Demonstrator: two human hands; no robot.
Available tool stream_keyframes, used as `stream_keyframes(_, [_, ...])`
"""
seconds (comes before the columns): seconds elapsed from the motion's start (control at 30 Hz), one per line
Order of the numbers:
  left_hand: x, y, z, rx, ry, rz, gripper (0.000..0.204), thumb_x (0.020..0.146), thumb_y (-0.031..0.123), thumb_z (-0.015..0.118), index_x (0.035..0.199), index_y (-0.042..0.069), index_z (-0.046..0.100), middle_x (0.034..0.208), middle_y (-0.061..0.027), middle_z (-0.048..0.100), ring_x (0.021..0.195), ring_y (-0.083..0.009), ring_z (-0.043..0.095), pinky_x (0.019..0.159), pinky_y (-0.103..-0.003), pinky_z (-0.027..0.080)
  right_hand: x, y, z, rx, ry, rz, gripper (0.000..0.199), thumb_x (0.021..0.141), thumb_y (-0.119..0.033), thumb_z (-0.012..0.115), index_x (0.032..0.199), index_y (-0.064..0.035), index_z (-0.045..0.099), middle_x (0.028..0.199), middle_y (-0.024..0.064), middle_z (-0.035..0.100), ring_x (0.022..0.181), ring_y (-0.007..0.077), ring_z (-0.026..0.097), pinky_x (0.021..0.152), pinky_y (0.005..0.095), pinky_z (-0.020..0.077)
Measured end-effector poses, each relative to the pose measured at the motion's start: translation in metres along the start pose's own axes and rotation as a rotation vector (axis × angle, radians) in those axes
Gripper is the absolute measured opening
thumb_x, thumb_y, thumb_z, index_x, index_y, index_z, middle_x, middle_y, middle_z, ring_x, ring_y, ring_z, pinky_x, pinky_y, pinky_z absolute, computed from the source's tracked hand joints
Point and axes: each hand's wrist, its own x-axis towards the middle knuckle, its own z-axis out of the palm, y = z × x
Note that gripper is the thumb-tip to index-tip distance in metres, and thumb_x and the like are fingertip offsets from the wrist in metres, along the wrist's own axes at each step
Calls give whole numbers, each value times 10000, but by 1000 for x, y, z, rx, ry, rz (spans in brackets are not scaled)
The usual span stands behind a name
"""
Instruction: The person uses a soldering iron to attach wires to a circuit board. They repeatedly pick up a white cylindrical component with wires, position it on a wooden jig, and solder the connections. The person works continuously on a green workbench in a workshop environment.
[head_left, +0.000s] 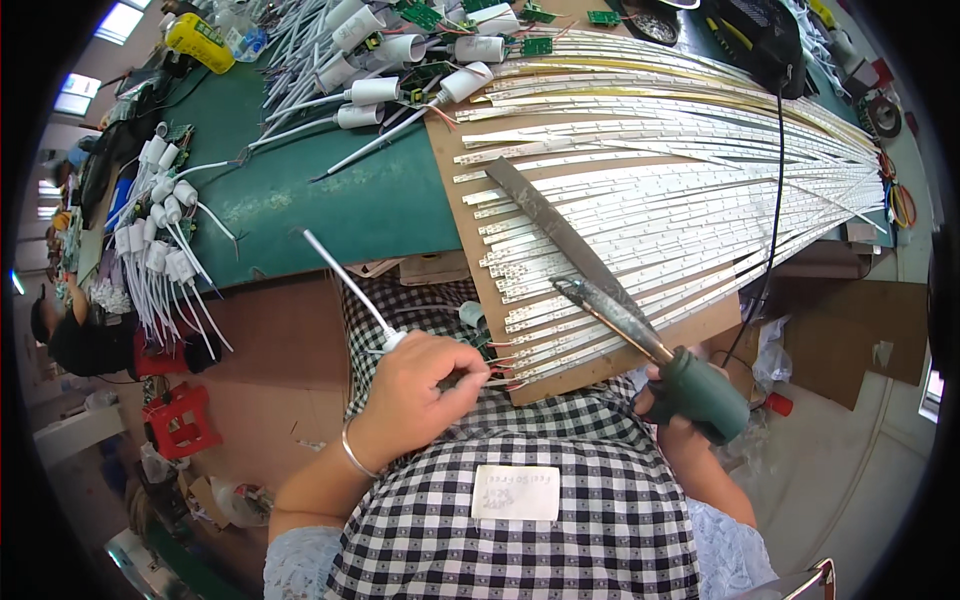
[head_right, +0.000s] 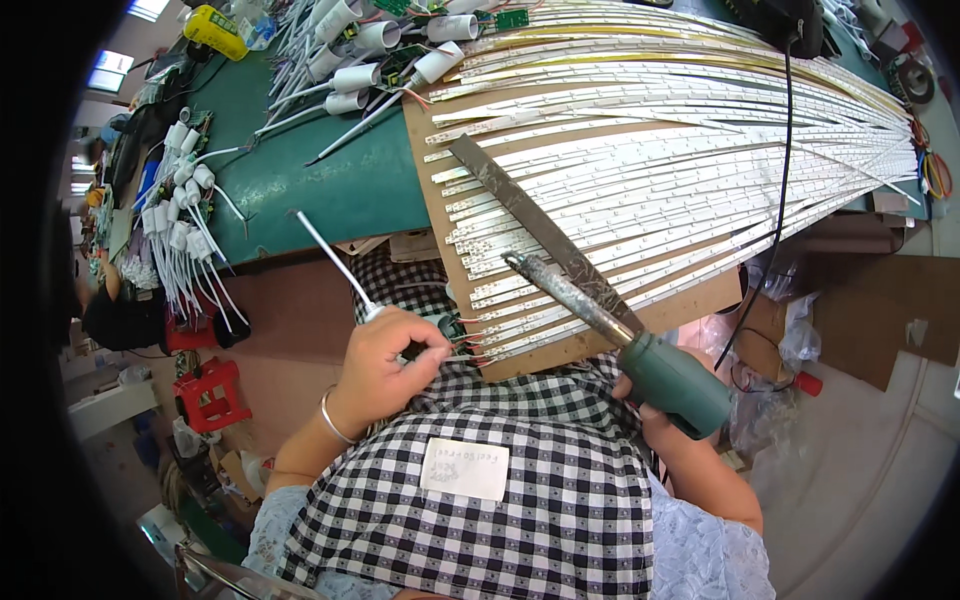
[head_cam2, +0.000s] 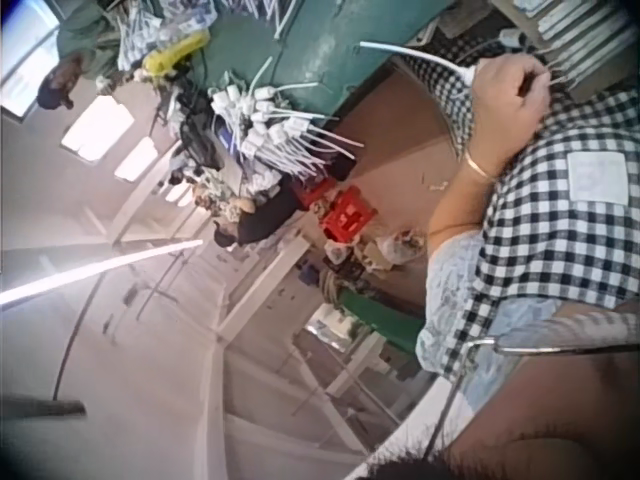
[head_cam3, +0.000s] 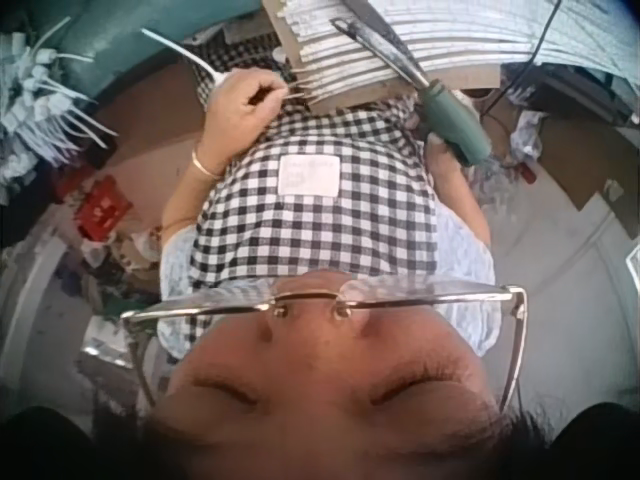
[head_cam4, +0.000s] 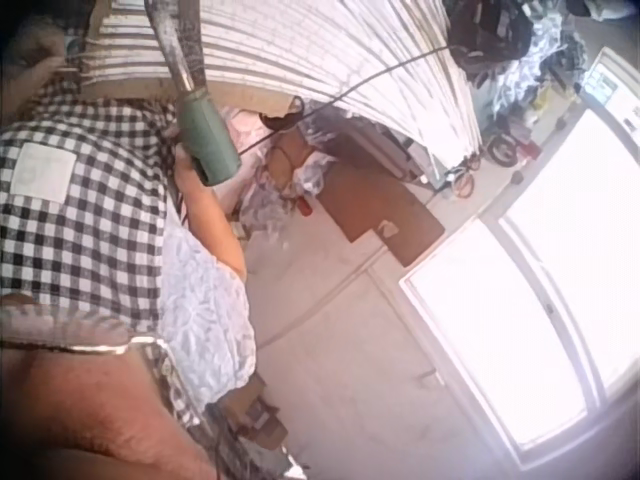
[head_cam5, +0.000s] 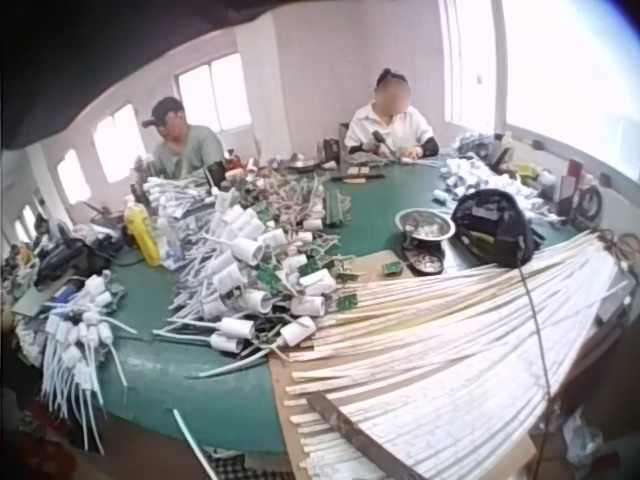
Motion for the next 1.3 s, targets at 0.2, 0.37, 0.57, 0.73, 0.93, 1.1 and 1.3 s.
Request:
stream_keyframes(0.2, [15, -10, 17, 248, 145, 364, 164, 714, 21, 698, 836, 77, 605, 1058, -87, 718, 655, -212, 579, 610, -340, 420, -10, -3, 5, 71, 59, -6, 578, 864, -430, 705, 1099, 71, 537, 800, 95, 674, 716, 167, 670, 645, 282, 549])
stream_keyframes(0.37, [3, -15, 26, 270, 122, 354, 177, 701, 7, 716, 829, 70, 610, 1075, -92, 712, 640, -203, 566, 599, -335, 416, -13, -1, 3, 65, 53, -11, 522, 868, -404, 698, 1033, 78, 587, 777, 85, 670, 691, 154, 658, 634, 269, 541])
stream_keyframes(0.57, [21, -9, 18, 315, 313, 383, 206, 672, 12, 760, 843, 78, 665, 856, -30, 676, 649, -195, 587, 594, -333, 409, -6, -8, 1, 1, -53, -7, 473, 859, -409, 700, 958, 49, 634, 786, 85, 670, 680, 156, 652, 629, 268, 532])
stream_keyframes(0.73, [19, -17, 22, 347, 241, 404, 196, 707, 71, 745, 886, 92, 667, 799, 1, 607, 669, -178, 576, 625, -323, 406, -5, -19, -4, -112, -171, 4, 437, 845, -414, 709, 917, 13, 653, 811, 93, 674, 715, 183, 658, 661, 296, 531])
stream_keyframes(0.93, [16, -11, 15, 24, 127, 225, 127, 765, 21, 722, 867, 72, 666, 791, -46, 647, 661, -197, 600, 630, -315, 433, -8, -22, -6, -114, -197, 95, 437, 826, -422, 730, 910, 1, 661, 820, 99, 677, 740, 200, 664, 690, 310, 539])
stream_keyframes(1.1, [2, -9, 14, -654, 54, -308, 87, 800, 19, 697, 866, 47, 648, 806, -67, 646, 661, -192, 608, 618, -280, 482, -10, -21, -5, -82, -150, 104, 449, 828, -416, 734, 935, 13, 655, 845, 105, 670, 739, 198, 665, 689, 306, 540])
stream_keyframes(1.3, [20, -7, 22, 108, 200, 186, 131, 742, -3, 715, 841, 59, 655, 774, -72, 628, 657, -214, 612, 586, -290, 485, -17, -3, -12, -138, -198, 3, 409, 836, -333, 751, 982, 31, 632, 970, 144, 657, 856, 213, 660, 767, 323, 531])
